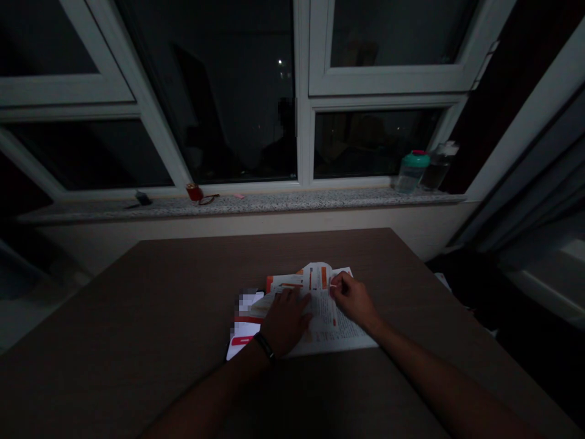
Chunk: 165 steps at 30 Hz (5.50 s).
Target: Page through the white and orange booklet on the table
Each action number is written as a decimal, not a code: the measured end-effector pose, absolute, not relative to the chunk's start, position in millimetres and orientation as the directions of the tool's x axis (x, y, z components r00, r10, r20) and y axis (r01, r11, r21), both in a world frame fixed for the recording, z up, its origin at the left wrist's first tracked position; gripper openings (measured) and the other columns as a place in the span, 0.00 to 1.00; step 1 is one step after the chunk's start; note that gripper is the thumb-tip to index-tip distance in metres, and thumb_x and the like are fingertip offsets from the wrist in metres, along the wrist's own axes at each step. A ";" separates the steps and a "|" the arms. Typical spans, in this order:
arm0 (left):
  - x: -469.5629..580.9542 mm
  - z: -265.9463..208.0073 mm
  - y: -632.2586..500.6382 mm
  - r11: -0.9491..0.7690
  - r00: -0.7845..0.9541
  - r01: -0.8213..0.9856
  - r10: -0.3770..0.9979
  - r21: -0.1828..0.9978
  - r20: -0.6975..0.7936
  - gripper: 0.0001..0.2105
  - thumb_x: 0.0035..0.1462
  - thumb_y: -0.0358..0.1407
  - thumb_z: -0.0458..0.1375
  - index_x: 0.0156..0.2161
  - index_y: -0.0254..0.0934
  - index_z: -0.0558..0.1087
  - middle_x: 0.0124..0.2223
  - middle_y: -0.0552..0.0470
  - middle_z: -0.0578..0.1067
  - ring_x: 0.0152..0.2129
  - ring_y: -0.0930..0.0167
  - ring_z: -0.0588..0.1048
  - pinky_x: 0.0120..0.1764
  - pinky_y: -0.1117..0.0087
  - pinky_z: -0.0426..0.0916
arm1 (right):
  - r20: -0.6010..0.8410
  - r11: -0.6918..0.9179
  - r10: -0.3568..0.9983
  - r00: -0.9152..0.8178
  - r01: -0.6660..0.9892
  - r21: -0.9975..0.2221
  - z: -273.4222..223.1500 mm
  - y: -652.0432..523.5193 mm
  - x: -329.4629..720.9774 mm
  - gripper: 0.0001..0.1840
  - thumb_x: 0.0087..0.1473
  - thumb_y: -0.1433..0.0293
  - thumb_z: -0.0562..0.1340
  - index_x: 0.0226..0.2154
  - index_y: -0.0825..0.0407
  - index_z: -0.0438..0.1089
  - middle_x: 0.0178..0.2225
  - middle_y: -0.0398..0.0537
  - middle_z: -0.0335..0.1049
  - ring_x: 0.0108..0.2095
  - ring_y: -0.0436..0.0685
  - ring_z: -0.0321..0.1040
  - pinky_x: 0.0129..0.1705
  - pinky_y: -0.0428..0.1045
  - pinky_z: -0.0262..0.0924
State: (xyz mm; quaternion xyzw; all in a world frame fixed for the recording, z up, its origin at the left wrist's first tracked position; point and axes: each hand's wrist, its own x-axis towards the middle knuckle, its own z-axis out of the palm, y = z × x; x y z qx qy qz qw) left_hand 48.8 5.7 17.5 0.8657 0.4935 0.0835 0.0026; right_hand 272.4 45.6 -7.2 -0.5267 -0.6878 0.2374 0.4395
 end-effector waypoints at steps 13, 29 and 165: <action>50.3 20.6 5.1 -0.685 0.668 0.706 0.728 0.179 0.153 0.19 0.61 0.34 0.57 0.58 0.38 0.65 0.61 0.42 0.64 0.59 0.58 0.60 0.59 0.53 0.58 | 0.398 0.379 0.914 -0.075 0.504 -0.776 -4.6 44.1 271.5 0.01 0.52 0.70 0.61 0.31 0.50 0.67 0.26 0.42 0.68 0.26 0.53 0.65 0.30 0.47 0.57; 52.6 20.0 4.5 -0.695 0.676 0.697 0.719 0.174 0.163 0.20 0.63 0.39 0.57 0.59 0.39 0.63 0.63 0.42 0.62 0.60 0.57 0.59 0.58 0.49 0.59 | 0.484 0.382 0.861 0.157 0.430 -0.818 -8.3 45.3 267.5 0.05 0.57 0.67 0.59 0.31 0.50 0.68 0.31 0.47 0.72 0.35 0.58 0.68 0.41 0.52 0.60; 46.9 8.7 11.4 -0.612 0.586 0.761 0.791 0.216 0.175 0.26 0.62 0.40 0.57 0.64 0.38 0.59 0.64 0.41 0.62 0.60 0.57 0.61 0.59 0.52 0.58 | 0.349 0.747 0.650 -0.675 0.481 -0.460 7.7 40.4 281.0 0.26 0.57 0.72 0.61 0.58 0.50 0.61 0.54 0.55 0.66 0.57 0.62 0.60 0.59 0.60 0.57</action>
